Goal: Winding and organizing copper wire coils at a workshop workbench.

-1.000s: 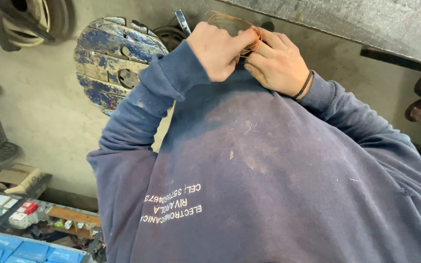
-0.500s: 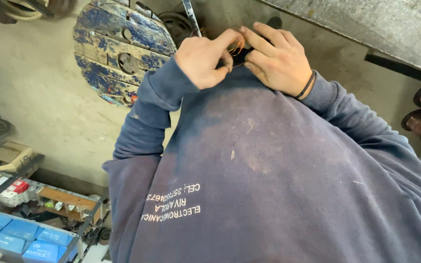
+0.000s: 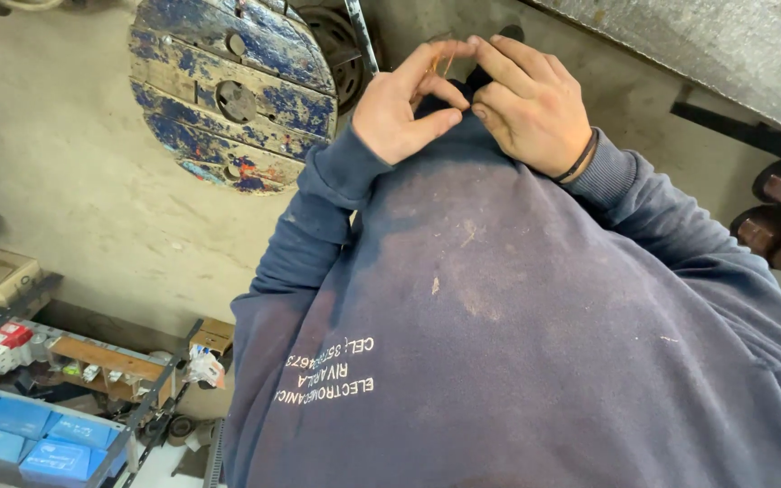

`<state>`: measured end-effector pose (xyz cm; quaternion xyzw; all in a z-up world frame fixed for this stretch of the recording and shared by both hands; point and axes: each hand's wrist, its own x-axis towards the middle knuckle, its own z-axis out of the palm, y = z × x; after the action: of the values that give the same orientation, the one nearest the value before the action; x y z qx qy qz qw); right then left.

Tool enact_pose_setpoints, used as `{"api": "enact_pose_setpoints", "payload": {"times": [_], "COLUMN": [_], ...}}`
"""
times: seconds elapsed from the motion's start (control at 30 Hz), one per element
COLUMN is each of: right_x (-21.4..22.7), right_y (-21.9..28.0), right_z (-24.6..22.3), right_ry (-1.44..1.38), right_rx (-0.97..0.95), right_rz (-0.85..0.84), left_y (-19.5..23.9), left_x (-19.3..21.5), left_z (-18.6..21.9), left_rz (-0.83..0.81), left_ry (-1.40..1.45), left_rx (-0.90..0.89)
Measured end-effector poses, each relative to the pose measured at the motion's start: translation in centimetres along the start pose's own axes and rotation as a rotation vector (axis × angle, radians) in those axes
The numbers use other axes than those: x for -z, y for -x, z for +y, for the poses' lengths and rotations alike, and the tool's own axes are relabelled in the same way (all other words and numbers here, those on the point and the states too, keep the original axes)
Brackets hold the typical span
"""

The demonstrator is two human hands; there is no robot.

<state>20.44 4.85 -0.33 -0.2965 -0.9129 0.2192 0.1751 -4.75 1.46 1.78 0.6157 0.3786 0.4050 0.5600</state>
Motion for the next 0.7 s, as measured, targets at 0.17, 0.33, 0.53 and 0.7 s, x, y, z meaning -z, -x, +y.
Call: {"api": "enact_pose_setpoints", "payload": {"times": [0.17,0.33,0.53,0.7], "right_x": [0.2,0.4,1.5,3.3], "right_y": [-0.5,-1.2,-3.1,-4.3], "right_z": [-0.6,-0.9,-1.3,-1.3], "right_ry": [0.02,0.064,-0.003,-0.237], "right_rx": [0.0,0.049,0.168,0.346], "right_rz": [-0.016,0.011,-0.028,0.0], "left_y": [0.8,3.0,5.1,7.3], "left_x": [-0.3,-1.3,-1.4,-1.4], "left_z": [-0.9,-4.6,-4.0,-2.9], "left_rz": [-0.034,-0.101,-0.143,-0.015], "left_ry": [-0.097,0.236,0.586,0.621], "left_rx": [0.299,0.402,0.43,0.496]}}
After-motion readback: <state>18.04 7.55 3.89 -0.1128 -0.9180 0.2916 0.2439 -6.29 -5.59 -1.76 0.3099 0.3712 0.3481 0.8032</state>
